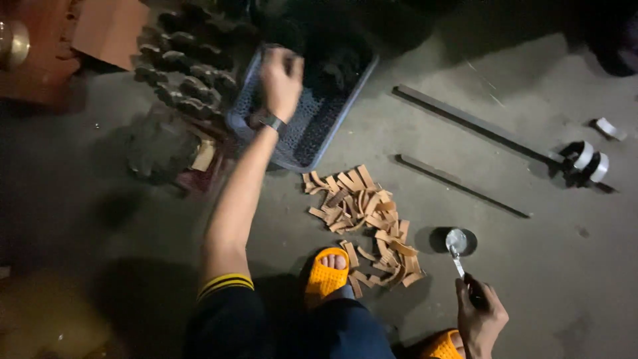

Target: The person repeatedly picks up small metal rings from a plastic basket, applies a white paste from a small metal cup using a flat metal tool, and places the coated rings onto a long metal bar on the floor. The process is repeated for multiple rings throughout the clip.

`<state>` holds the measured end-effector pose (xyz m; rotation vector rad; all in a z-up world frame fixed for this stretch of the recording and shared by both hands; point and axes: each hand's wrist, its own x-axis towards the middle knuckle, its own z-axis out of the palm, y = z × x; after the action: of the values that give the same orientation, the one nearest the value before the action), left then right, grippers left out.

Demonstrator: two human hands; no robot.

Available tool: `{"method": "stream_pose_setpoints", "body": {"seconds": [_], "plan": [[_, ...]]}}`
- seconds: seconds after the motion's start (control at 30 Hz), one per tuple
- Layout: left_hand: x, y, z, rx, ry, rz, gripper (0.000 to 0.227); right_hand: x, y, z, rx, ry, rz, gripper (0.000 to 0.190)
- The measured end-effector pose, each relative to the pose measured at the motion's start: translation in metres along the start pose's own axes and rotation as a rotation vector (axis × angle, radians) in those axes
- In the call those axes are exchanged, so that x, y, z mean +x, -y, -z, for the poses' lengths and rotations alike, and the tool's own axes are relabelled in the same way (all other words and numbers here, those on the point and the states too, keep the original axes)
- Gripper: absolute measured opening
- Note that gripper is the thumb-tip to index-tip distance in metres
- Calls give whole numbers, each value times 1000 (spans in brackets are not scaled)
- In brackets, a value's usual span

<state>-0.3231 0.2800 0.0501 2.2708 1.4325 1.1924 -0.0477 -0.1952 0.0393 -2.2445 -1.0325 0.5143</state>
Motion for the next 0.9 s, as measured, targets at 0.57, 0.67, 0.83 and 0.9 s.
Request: {"method": "stream_pose_setpoints", "body": {"seconds": [0.57,0.67,0.83,0.9], "plan": [[-1,136,-75,243,-41,691,29,-7,-9,-1,-117,42,-20,13],[-5,163,-92,163,-101,779,30,-1,14,13,-27,77,-40,15],[-20,98,-53,-504,-190,807,9,5,17,35,-26,-25,54,14],[-39,25,-23,-1007,-130,890,16,13,12,46,-52,-86,97,16]]}}
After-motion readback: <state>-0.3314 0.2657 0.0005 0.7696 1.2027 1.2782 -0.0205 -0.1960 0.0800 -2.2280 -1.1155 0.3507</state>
